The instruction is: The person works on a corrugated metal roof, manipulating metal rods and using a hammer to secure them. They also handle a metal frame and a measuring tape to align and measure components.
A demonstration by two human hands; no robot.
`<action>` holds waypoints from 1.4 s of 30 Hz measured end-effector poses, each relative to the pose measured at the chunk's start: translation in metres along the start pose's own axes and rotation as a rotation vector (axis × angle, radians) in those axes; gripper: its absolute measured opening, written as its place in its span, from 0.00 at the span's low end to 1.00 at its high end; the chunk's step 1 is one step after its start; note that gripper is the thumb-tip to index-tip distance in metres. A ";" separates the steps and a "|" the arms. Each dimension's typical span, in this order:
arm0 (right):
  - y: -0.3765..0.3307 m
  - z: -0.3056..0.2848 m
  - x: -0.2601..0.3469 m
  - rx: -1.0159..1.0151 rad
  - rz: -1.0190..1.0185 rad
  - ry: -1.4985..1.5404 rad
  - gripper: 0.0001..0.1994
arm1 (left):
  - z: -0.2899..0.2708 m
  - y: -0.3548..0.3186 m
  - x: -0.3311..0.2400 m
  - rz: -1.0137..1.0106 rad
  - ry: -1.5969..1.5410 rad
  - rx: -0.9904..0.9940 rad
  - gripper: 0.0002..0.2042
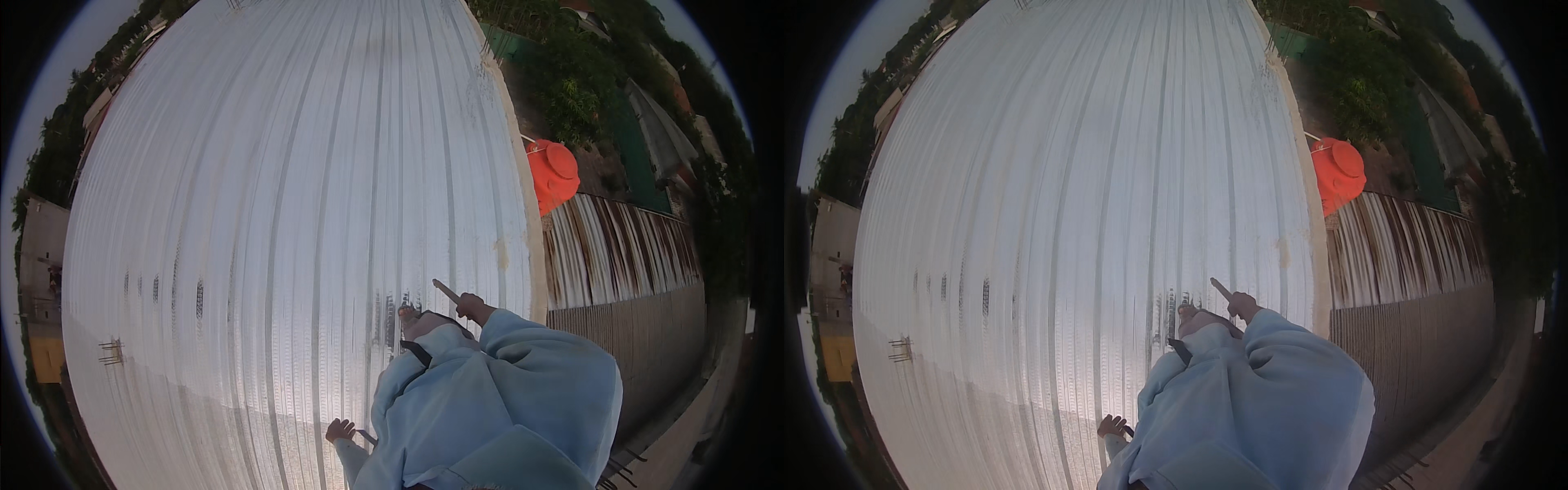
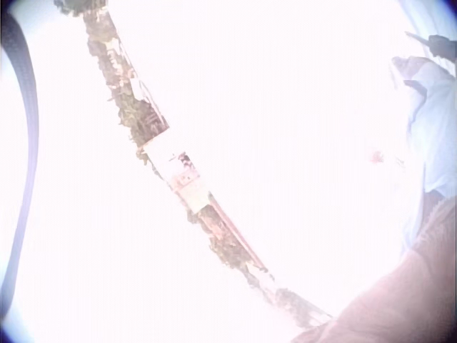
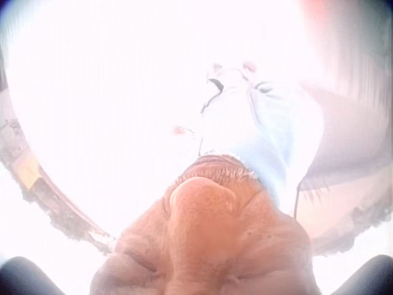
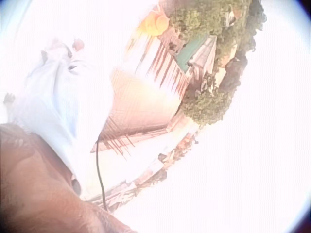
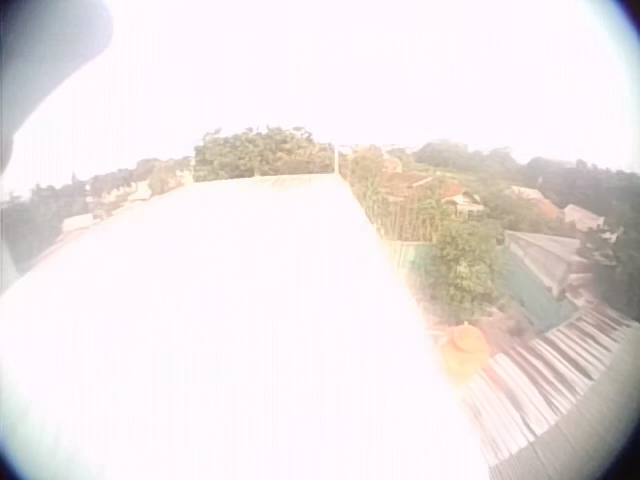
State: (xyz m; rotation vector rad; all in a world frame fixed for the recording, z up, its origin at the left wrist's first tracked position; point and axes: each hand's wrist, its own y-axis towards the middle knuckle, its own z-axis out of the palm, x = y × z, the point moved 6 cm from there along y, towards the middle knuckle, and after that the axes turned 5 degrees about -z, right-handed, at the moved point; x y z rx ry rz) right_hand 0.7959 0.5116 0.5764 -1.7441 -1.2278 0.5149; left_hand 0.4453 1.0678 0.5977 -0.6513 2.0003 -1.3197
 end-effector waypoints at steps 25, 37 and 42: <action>0.051 0.152 0.334 0.140 -0.890 -1.407 0.17 | -0.101 -0.088 0.288 -0.128 -1.170 -0.473 0.17; -0.112 0.388 0.623 0.173 -1.034 -1.925 0.16 | 0.188 -0.167 0.312 -0.869 -1.952 -0.663 0.10; -0.151 0.469 0.637 0.098 -1.284 -2.200 0.17 | 0.318 -0.142 0.247 -1.148 -1.876 -0.414 0.07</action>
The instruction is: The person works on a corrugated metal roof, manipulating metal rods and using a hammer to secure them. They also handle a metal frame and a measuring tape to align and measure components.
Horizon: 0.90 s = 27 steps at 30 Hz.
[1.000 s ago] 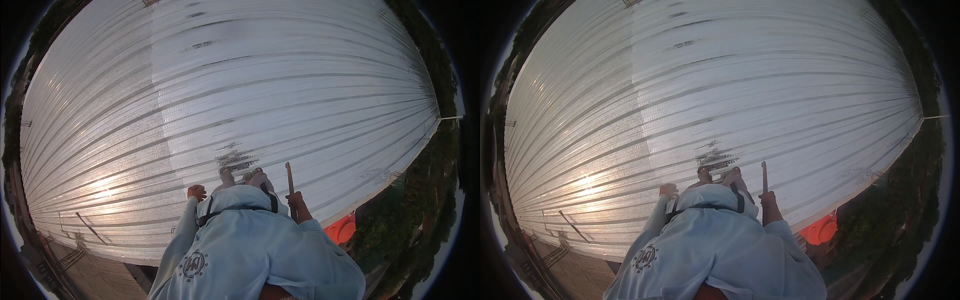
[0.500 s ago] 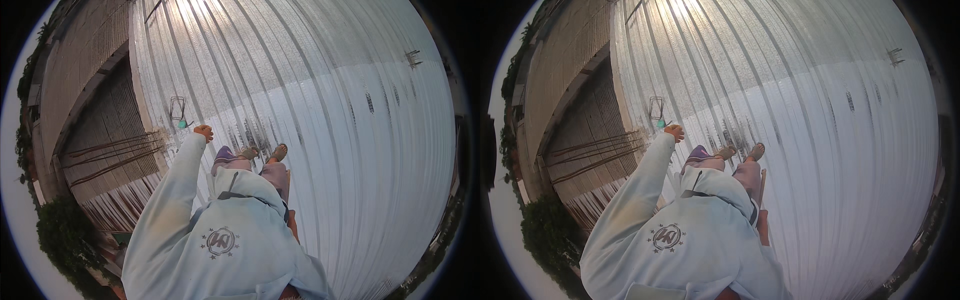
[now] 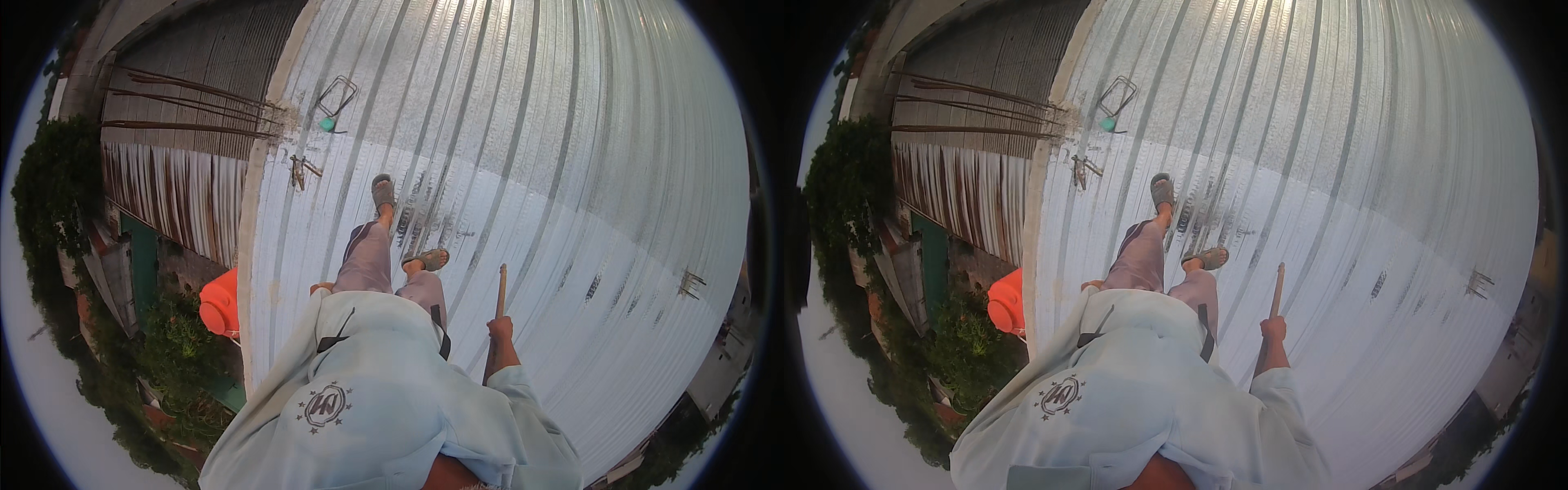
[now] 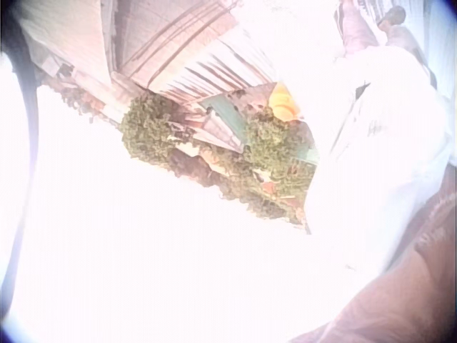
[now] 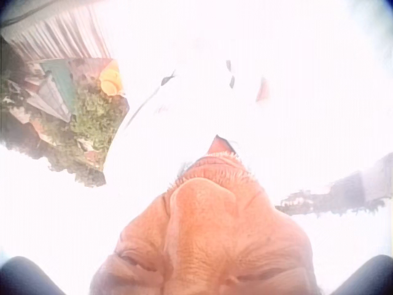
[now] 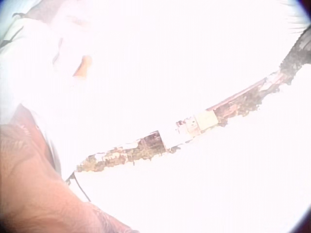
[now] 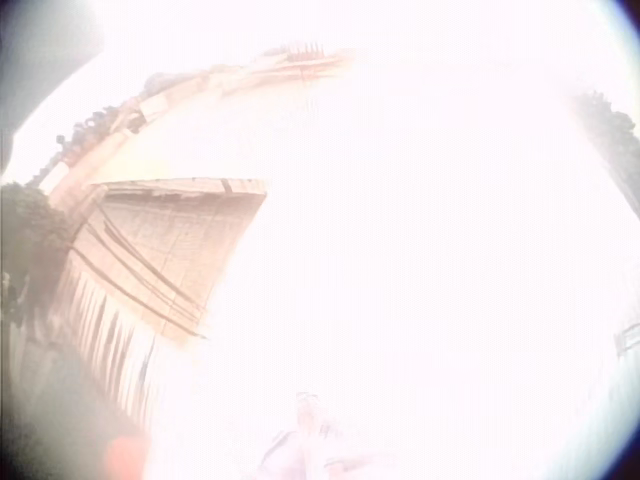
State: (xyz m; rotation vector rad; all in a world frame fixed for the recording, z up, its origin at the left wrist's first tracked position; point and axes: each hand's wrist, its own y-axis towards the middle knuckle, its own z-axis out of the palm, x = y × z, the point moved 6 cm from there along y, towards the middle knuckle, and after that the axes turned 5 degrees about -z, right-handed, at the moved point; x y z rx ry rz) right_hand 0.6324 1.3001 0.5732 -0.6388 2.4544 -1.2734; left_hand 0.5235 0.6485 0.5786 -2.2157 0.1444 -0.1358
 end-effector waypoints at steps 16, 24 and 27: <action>0.047 -0.042 0.457 0.032 -0.285 -0.167 0.21 | -0.058 0.070 -0.299 0.221 -0.358 0.225 0.10; 0.110 -0.019 0.756 -0.040 -0.730 -0.429 0.21 | -0.079 0.150 -0.445 0.336 -0.348 0.199 0.10; 0.160 0.008 0.842 -0.183 -0.926 -0.497 0.17 | -0.043 0.207 -0.447 0.384 -0.151 0.165 0.11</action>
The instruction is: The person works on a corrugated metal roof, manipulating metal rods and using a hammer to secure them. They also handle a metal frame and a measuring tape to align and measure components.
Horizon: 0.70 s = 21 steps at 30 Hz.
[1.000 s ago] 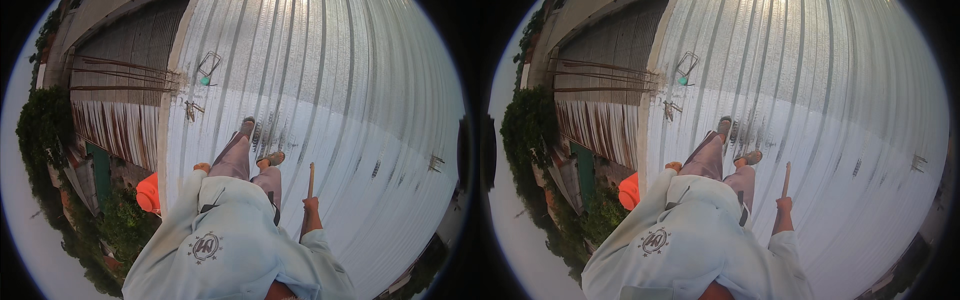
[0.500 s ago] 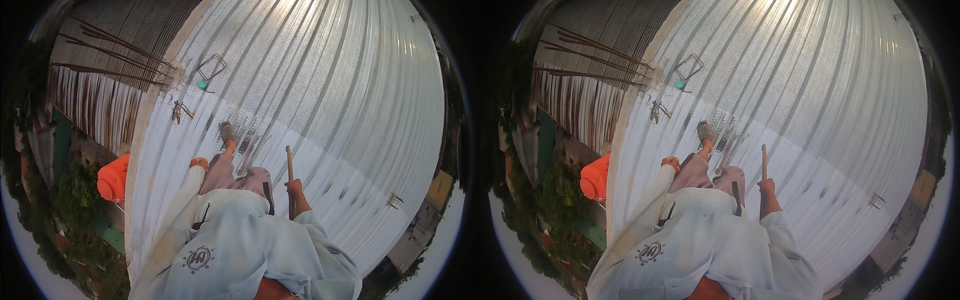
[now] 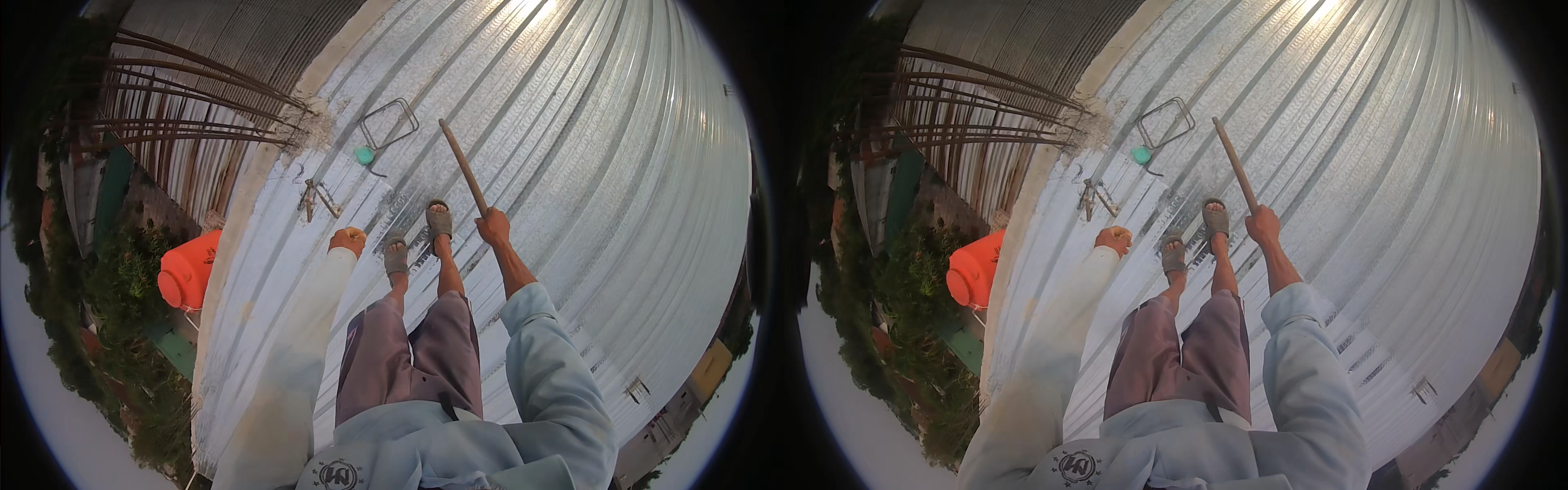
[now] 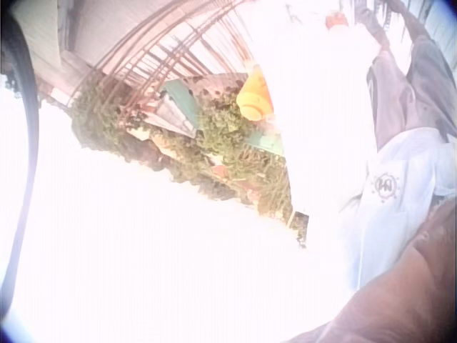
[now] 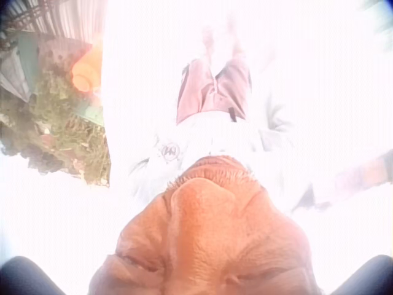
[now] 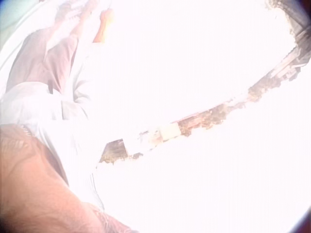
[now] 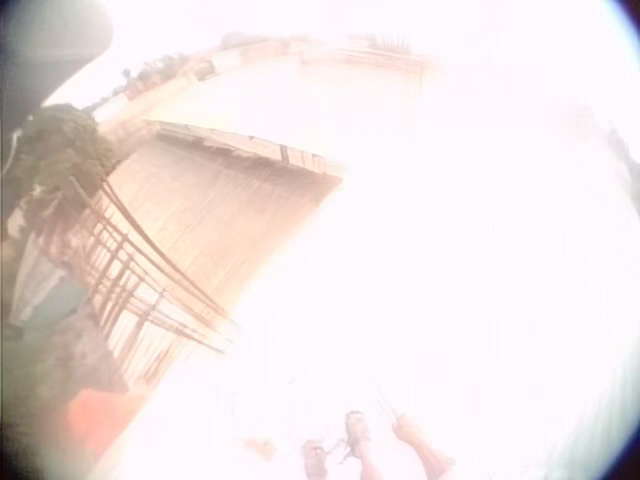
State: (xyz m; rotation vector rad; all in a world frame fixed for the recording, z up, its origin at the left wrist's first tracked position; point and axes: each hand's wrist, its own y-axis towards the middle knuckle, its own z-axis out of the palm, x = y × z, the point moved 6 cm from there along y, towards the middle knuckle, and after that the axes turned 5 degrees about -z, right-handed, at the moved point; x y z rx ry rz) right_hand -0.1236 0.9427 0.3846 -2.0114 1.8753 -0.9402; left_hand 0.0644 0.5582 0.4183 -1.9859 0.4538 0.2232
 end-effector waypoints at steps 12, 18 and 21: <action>0.243 0.181 -0.083 0.028 -0.014 0.262 0.17 | 0.133 0.251 -0.016 0.009 0.689 0.025 0.16; 0.293 0.241 -0.112 0.133 -0.023 0.143 0.18 | 0.154 0.396 -0.085 0.158 0.617 -0.256 0.26; 0.300 0.251 -0.115 0.033 0.014 -0.077 0.19 | 0.170 0.441 -0.105 0.279 0.684 -0.393 0.27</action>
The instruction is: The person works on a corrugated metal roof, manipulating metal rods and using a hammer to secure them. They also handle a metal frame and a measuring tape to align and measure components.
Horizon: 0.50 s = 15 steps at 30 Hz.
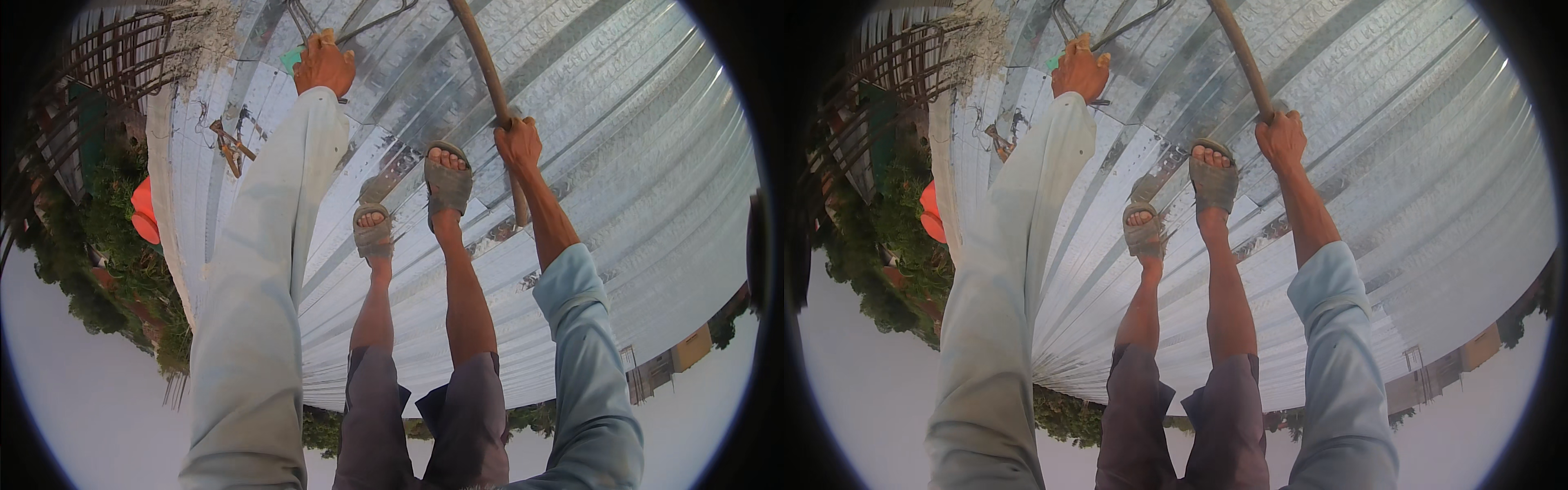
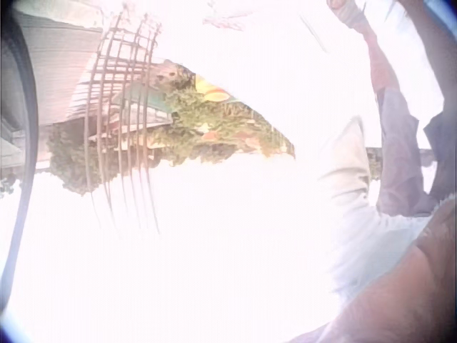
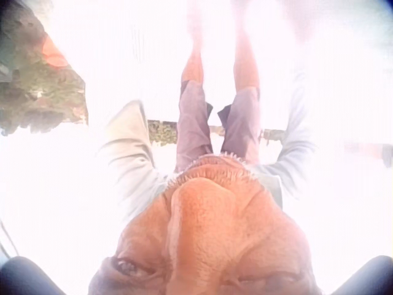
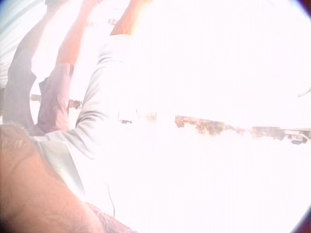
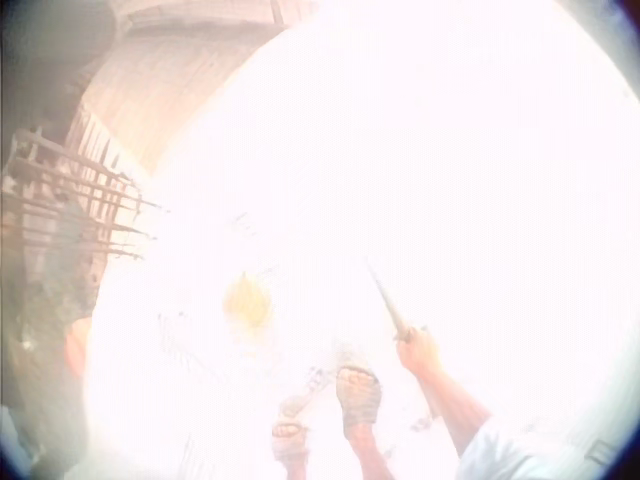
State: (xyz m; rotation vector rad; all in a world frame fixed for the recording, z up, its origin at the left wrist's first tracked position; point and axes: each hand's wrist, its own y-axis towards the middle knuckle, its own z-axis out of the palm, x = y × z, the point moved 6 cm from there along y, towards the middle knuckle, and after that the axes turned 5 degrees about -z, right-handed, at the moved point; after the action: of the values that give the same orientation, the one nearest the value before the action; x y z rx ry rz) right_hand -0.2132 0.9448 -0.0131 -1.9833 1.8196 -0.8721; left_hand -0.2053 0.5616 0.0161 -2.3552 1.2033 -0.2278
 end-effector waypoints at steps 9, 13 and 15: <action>-0.004 -0.009 -0.010 0.032 -0.118 0.120 0.22 | 0.020 0.029 -0.010 0.243 0.409 0.011 0.13; -0.022 -0.038 -0.010 -0.046 -0.097 0.074 0.22 | -0.026 -0.027 -0.020 0.238 -0.019 -0.126 0.11; -0.040 -0.052 -0.003 -0.013 -0.080 0.099 0.21 | -0.063 -0.070 -0.019 0.185 -0.214 -0.111 0.10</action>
State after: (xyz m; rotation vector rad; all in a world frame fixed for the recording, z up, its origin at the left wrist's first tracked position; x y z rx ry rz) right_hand -0.2139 0.9623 0.0502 -2.0680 1.8126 -1.0017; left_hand -0.1889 0.5896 0.1060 -2.2730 1.3459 0.1522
